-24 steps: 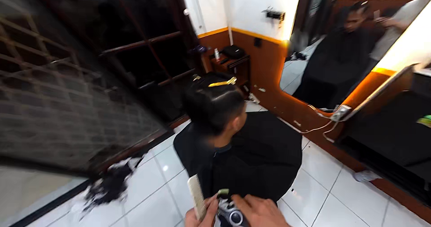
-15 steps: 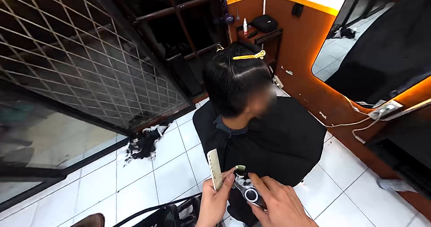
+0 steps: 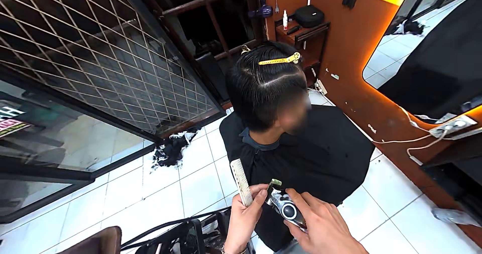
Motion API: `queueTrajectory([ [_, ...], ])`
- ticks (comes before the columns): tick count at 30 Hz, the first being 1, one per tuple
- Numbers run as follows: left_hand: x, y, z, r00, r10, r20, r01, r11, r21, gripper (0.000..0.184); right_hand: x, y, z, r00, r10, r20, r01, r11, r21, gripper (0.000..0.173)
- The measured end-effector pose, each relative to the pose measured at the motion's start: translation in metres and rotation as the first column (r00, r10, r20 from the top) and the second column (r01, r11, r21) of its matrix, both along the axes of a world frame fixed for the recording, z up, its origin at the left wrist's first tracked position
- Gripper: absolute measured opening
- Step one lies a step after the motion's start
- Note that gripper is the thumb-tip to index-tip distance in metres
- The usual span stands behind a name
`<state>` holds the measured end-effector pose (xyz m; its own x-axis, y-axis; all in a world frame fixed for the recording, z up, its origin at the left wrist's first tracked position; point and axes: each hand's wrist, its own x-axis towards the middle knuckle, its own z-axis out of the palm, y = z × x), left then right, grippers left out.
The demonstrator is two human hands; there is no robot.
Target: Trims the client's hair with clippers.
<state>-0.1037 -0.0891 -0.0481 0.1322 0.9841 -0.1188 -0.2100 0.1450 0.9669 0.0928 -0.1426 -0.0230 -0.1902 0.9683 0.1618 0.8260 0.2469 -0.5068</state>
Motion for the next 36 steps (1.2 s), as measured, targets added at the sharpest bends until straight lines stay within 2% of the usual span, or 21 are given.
queueTrajectory([
  [3, 0.002, -0.001, -0.002, 0.992, -0.034, 0.122, 0.046, 0.994, -0.098, 0.017, 0.0, 0.001, -0.001, 1.0, 0.019, -0.005, -0.019, 1.0, -0.016, 0.06],
  [6, 0.001, 0.0, -0.004, 0.993, 0.012, 0.119, 0.004, 0.991, -0.132, 0.024, -0.001, 0.004, 0.001, 1.0, 0.026, -0.007, -0.026, 0.999, -0.033, 0.06],
  [9, -0.003, 0.0, -0.008, 0.993, 0.068, 0.099, -0.058, 0.993, -0.103, 0.026, -0.002, 0.005, 0.002, 1.0, 0.022, 0.015, -0.021, 0.998, -0.06, 0.061],
  [14, -0.007, -0.002, -0.01, 1.0, 0.016, 0.011, -0.016, 1.0, 0.001, 0.025, -0.007, 0.009, 0.003, 0.999, 0.021, 0.042, -0.017, 0.996, -0.086, 0.061],
  [18, -0.006, -0.002, -0.011, 0.998, 0.044, -0.044, -0.043, 0.999, 0.031, 0.024, -0.01, 0.013, 0.005, 0.999, 0.011, 0.051, -0.005, 0.994, -0.113, 0.06],
  [30, 0.007, 0.0, -0.012, 0.999, -0.021, 0.041, 0.022, 1.0, -0.02, 0.025, 0.001, 0.016, 0.002, 1.0, 0.006, -0.024, -0.008, 0.992, -0.123, 0.061],
  [32, 0.009, 0.0, -0.008, 0.997, -0.049, 0.06, 0.05, 0.999, -0.021, 0.026, 0.01, 0.017, -0.002, 0.992, 0.019, -0.129, -0.034, 0.992, -0.118, 0.061],
  [33, 0.009, 0.001, -0.004, 0.997, -0.06, 0.057, 0.06, 0.998, 0.005, 0.027, 0.017, 0.02, -0.003, 0.967, 0.024, -0.253, -0.06, 0.989, -0.133, 0.059],
  [34, 0.005, 0.004, 0.003, 0.997, -0.066, 0.039, 0.064, 0.996, 0.062, 0.03, 0.027, 0.025, -0.002, 0.907, 0.026, -0.421, -0.095, 0.985, -0.143, 0.056],
  [36, -0.007, 0.02, 0.025, 1.0, 0.019, -0.021, -0.013, 0.974, 0.225, 0.033, 0.047, 0.043, 0.006, 0.689, 0.052, -0.723, -0.122, 0.992, -0.045, 0.05],
])
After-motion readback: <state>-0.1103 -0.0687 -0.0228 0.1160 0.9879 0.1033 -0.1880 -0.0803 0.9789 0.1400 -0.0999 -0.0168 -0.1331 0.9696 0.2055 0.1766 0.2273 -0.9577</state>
